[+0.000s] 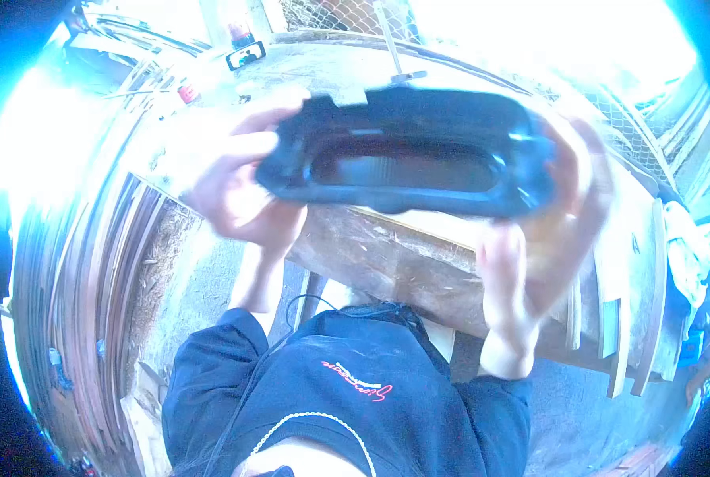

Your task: The person smooths a long, thin piece of wood with a sanding block. They then use a chisel and a mallet to carve and shape the wood. Finally, they use a sanding disc to further smooth the surface of the wood.

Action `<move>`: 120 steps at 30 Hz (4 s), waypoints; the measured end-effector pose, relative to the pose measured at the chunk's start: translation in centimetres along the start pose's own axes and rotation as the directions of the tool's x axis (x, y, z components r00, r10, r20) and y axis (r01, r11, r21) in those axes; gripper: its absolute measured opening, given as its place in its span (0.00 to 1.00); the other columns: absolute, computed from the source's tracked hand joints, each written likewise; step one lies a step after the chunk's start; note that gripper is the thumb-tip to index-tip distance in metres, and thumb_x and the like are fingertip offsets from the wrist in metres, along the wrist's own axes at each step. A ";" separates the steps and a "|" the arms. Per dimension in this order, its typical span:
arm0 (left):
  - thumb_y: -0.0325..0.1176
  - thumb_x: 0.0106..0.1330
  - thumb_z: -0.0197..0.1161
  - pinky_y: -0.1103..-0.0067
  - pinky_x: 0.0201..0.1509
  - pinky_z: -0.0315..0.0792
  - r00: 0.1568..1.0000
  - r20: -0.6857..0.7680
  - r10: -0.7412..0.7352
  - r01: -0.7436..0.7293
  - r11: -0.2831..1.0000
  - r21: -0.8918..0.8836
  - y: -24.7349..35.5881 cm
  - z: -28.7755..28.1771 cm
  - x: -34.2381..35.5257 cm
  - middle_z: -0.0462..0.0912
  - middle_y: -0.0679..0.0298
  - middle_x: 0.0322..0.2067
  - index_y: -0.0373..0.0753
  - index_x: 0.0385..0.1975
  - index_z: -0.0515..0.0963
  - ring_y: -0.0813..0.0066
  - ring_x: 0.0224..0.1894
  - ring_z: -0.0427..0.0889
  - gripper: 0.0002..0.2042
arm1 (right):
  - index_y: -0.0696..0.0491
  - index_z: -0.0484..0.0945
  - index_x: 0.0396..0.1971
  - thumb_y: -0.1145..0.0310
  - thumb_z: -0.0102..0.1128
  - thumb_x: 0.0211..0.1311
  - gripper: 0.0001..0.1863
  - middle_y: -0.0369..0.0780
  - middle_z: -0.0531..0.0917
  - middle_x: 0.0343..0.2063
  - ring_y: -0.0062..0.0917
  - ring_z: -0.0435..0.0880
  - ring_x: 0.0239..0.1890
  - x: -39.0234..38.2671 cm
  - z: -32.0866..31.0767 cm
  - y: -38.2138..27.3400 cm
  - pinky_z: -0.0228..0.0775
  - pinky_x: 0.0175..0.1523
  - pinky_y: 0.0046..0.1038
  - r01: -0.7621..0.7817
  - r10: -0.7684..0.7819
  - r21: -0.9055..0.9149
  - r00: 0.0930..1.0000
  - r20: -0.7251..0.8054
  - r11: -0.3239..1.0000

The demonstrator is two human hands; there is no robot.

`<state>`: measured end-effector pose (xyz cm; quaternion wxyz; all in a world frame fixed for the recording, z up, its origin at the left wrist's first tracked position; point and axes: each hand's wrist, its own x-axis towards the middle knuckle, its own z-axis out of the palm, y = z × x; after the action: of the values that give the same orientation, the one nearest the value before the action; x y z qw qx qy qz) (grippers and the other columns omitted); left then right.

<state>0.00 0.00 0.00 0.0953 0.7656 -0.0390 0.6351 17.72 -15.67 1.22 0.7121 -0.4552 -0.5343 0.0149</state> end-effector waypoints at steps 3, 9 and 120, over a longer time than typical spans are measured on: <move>0.23 0.52 0.72 0.72 0.46 0.79 0.994 -0.032 -0.101 0.104 0.983 0.151 -2.5 0.1 -2.2 0.80 0.50 0.44 0.34 0.44 0.70 0.60 0.46 0.82 0.21 | 0.55 0.59 0.62 0.65 0.57 0.66 0.28 0.43 0.74 0.48 0.27 0.78 0.45 -1.3 -1.4 3.7 0.67 0.52 0.27 -0.155 0.164 -0.111 0.983 0.078 0.982; 0.27 0.49 0.73 0.72 0.40 0.75 0.894 -0.134 -0.427 0.435 0.762 0.479 -13.7 -3.1 -6.8 0.78 0.59 0.32 0.37 0.37 0.75 0.65 0.37 0.80 0.16 | 0.53 0.64 0.59 0.71 0.50 0.69 0.20 0.40 0.79 0.39 0.21 0.82 0.35 -10.4 -8.0 11.3 0.73 0.42 0.22 -0.574 0.578 -0.338 0.810 -0.100 0.746; 0.39 0.68 0.50 0.71 0.67 0.64 0.741 0.532 -0.410 0.096 0.848 0.520 -9.6 -4.7 -17.5 0.76 0.71 0.56 0.49 0.58 0.73 0.69 0.60 0.72 0.19 | 0.48 0.78 0.30 0.75 0.54 0.59 0.05 0.34 0.72 0.19 0.28 0.73 0.22 -11.7 -4.3 15.9 0.65 0.32 0.31 -0.153 0.134 -0.856 0.986 -0.099 0.493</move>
<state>-6.14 9.22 -17.23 -0.0191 0.9294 0.1911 0.3153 23.41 -15.01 -18.09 0.3933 -0.7914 -0.4243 -0.1975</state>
